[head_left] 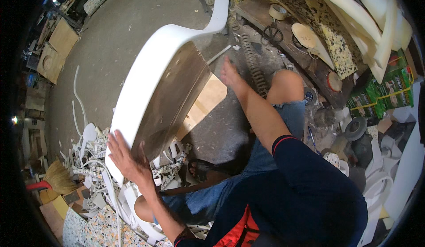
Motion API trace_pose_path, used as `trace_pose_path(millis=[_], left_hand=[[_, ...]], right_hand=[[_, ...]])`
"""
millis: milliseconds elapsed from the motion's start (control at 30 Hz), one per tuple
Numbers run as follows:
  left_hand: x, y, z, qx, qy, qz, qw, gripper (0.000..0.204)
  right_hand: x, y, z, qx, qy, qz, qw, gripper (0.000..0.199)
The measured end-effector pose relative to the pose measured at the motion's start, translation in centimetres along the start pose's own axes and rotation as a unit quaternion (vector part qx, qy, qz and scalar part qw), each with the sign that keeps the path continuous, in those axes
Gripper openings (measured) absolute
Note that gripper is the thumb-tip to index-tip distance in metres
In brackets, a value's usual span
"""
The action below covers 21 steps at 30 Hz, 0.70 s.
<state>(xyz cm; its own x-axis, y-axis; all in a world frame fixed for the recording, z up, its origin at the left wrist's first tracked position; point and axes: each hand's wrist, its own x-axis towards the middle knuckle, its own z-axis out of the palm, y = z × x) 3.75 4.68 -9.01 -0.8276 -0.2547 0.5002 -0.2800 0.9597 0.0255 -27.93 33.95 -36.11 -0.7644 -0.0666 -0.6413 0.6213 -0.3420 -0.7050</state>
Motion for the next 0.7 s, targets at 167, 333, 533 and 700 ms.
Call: trace_pose_path(millis=[167,333,533,700], left_hand=[[-3.0,-4.4,-2.5,-0.050,0.026,-0.020,0.998,0.081],[-5.1,-7.0,-4.0,-0.070,0.017,-0.048,0.996,0.080],[-5.9,-9.6,-3.8,-0.049,0.024,-0.077,0.996,0.086],[-7.0,-11.0,-5.1,-0.167,0.046,-0.147,0.974,0.081]], right_hand=[[-2.9,3.5,5.2,-0.006,-0.118,0.054,0.992,0.119],[-4.2,3.1,8.7,0.003,-0.108,0.047,0.993,0.121],[-4.3,4.0,13.0,-0.008,-0.219,0.049,0.974,0.120],[-8.2,1.7,14.9,-0.032,-0.184,-0.028,0.982,0.110]])
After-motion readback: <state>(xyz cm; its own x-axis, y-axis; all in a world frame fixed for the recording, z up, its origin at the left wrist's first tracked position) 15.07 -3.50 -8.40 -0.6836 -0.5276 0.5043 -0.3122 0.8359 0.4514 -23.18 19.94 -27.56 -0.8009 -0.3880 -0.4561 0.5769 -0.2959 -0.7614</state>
